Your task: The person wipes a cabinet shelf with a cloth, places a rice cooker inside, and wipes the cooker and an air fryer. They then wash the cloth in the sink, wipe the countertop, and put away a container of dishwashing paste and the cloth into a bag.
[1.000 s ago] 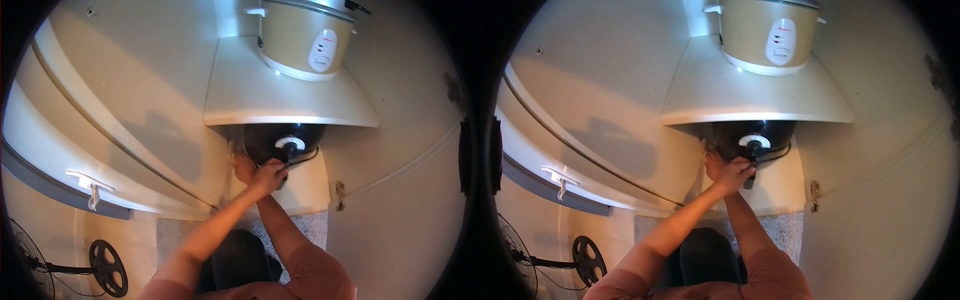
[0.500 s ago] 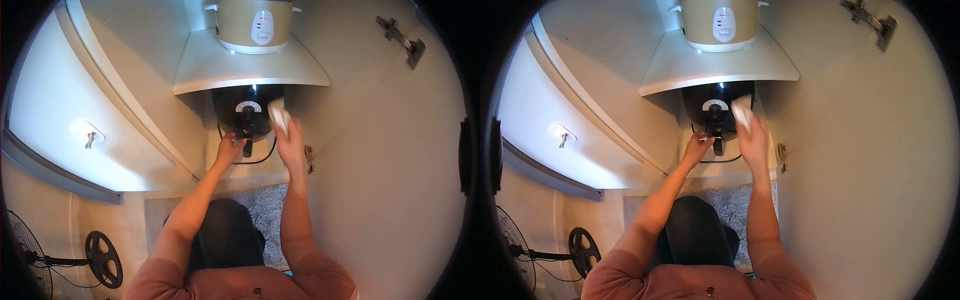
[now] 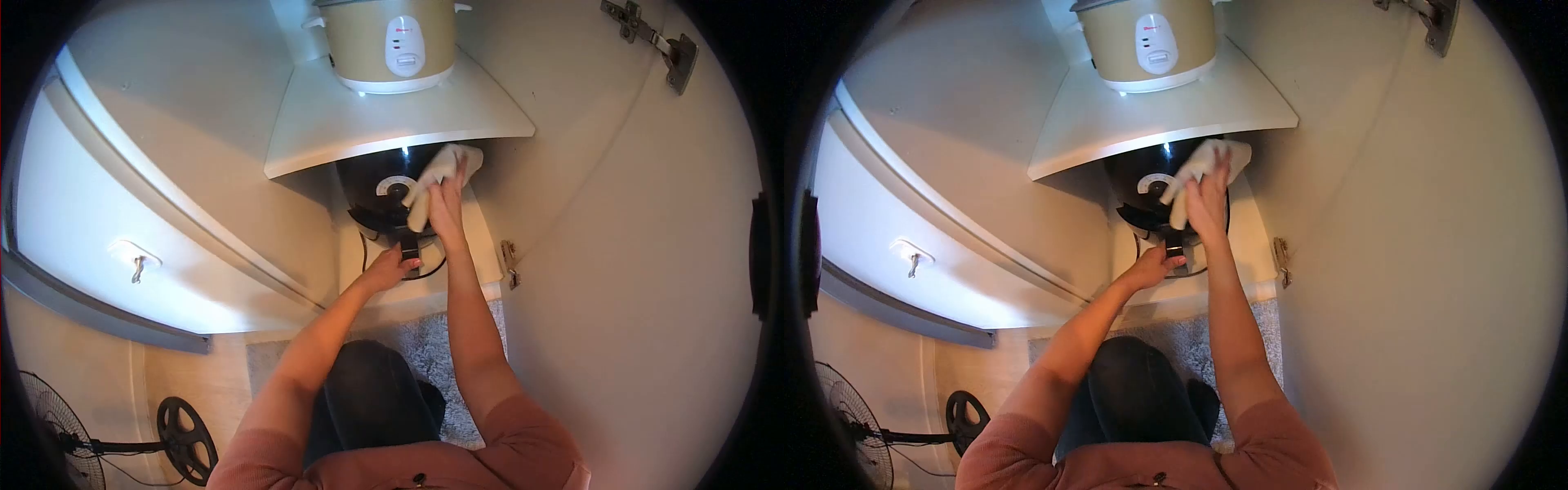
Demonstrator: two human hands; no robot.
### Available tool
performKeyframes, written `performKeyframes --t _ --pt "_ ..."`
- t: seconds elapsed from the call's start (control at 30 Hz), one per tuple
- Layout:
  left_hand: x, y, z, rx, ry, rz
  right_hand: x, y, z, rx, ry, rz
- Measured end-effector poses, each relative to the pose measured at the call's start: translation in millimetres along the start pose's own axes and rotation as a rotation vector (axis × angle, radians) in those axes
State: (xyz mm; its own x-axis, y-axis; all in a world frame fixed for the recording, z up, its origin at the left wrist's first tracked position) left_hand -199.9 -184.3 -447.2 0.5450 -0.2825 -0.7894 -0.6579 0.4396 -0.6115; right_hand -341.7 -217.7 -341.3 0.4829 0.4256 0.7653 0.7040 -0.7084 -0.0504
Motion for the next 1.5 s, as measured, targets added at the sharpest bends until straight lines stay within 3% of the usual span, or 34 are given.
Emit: performKeyframes --t 0.03,0.07,0.1,0.17,0.23,0.3,0.37,0.5,0.57,0.6,0.67,0.8,0.87,0.97,1.07,1.23,1.27,1.37,1.47,1.5 --pt "-0.8 -0.3 -3.6 0.006 -0.004 0.018 20.6 4.5 -6.4 0.025 0.012 0.163" --pt "2.2 1.9 -7.5 -0.058 0.139 0.109 29.9 8.3 -9.4 0.035 0.038 0.278" --pt "12.8 6.5 -6.6 -0.027 0.072 0.07 28.9 10.3 -8.0 0.051 0.069 0.393" --pt "26.0 5.1 -14.2 0.02 -0.058 -0.012 16.6 -2.3 -2.7 -0.071 0.009 0.285" --pt "7.6 -4.7 -10.8 0.025 -0.026 -0.015 -1.1 -16.7 1.9 -0.115 -0.001 0.176" --pt "20.7 -1.1 -19.6 -0.002 0.066 0.102 -30.5 -29.7 11.7 -0.221 0.118 0.147" --pt "8.9 -6.3 -14.2 0.037 0.021 0.077 -56.7 -47.7 12.5 -0.315 0.218 0.003" --pt "2.0 -15.3 -8.4 0.078 -0.082 -0.021 -49.4 -58.6 8.6 -0.293 0.437 -0.121" --pt "16.0 -11.3 -15.1 -0.005 0.026 0.173 -61.5 -84.6 23.0 -0.38 0.627 -0.084" --pt "20.3 -12.3 -16.0 -0.044 0.081 0.267 -64.9 -88.6 37.5 -0.498 0.67 -0.373" --pt "23.6 -7.9 -13.9 -0.005 0.031 0.091 -76.2 -86.6 65.4 -0.709 0.719 -0.959" --pt "20.5 -7.8 -8.3 -0.041 -0.026 0.045 -82.7 -88.0 51.4 -0.786 0.608 -0.937" --pt "18.6 -13.6 -6.0 -0.112 -0.02 0.022 -31.0 -124.6 15.9 -0.866 0.381 -0.68" --pt "17.9 -12.3 -4.8 -0.104 -0.053 -0.001 73.3 -158.7 -5.9 -0.785 0.283 -0.546" --pt "17.8 -9.9 -8.7 -0.132 0.048 0.049 49.4 -145.8 0.9 -0.512 0.399 -0.196" --pt "8.1 -12.8 -20.6 0.002 0.035 0.164 -6.1 -123.2 50.2 -0.398 0.585 -0.226" --pt "43.8 -1.1 -33.9 0.031 -0.031 0.033 -20.1 -117.0 62.7 -0.366 0.646 -0.252" --pt "31.5 -4.3 -30.7 0.061 0.028 0.02 -22.9 -95.7 81.3 -0.16 0.688 -0.028" --pt "31.0 -58.2 -21.9 0.128 -0.06 -0.216 -13.4 -59.9 94.3 0.137 0.455 0.181" --pt "35.1 -101.9 -24.9 -0.134 -0.228 0.01 -7.2 -47.4 99.5 0.125 0.37 0.241"
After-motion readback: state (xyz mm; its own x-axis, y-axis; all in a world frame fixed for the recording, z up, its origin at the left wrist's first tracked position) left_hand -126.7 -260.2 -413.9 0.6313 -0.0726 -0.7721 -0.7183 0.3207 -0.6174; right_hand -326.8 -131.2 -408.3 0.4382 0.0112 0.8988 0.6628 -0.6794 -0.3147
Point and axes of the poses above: each hand's wrist, its own z-axis away from the middle knuckle, its own y-axis out of the palm, x = y × z, the point moved 10 cm from there along -z, towards the middle knuckle, and after that the axes turned 10 degrees about -x, right-handed, at the moved point
